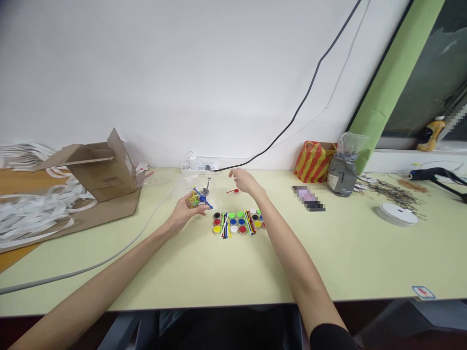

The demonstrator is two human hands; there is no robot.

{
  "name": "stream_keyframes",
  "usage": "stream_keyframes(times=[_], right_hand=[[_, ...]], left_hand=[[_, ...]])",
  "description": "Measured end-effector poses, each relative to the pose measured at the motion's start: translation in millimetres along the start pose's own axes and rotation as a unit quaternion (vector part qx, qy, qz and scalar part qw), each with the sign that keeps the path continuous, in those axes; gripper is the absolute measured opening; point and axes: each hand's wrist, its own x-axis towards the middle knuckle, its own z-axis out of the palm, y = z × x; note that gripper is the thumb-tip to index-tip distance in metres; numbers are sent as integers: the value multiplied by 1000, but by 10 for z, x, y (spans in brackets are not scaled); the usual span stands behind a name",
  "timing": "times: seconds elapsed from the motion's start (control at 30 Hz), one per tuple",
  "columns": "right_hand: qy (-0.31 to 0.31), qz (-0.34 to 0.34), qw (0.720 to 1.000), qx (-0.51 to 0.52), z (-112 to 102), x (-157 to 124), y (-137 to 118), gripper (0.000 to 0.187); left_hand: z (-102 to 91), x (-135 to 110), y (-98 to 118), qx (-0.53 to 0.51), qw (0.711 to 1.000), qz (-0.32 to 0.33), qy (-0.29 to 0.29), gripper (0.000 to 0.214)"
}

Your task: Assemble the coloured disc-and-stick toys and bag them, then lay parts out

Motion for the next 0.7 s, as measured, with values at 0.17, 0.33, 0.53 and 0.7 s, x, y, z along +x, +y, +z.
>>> stream_keyframes(times=[0.17, 0.33, 0.53, 0.7], right_hand=[[-39, 66, 996, -39, 321, -131, 287, 21], [-24, 77, 996, -29, 38, -61, 399, 26], [129, -46, 979, 153, -621, -99, 197, 36], [142, -140, 954, 225, -981, -328, -283, 23]], left_hand=[[-4, 7, -20, -7, 1000, 16, -11, 66], [11, -4, -21, -4, 999, -16, -39, 71], [25, -39, 16, 20, 998, -16, -57, 67], [46, -58, 61, 97, 993, 37, -59, 60]])
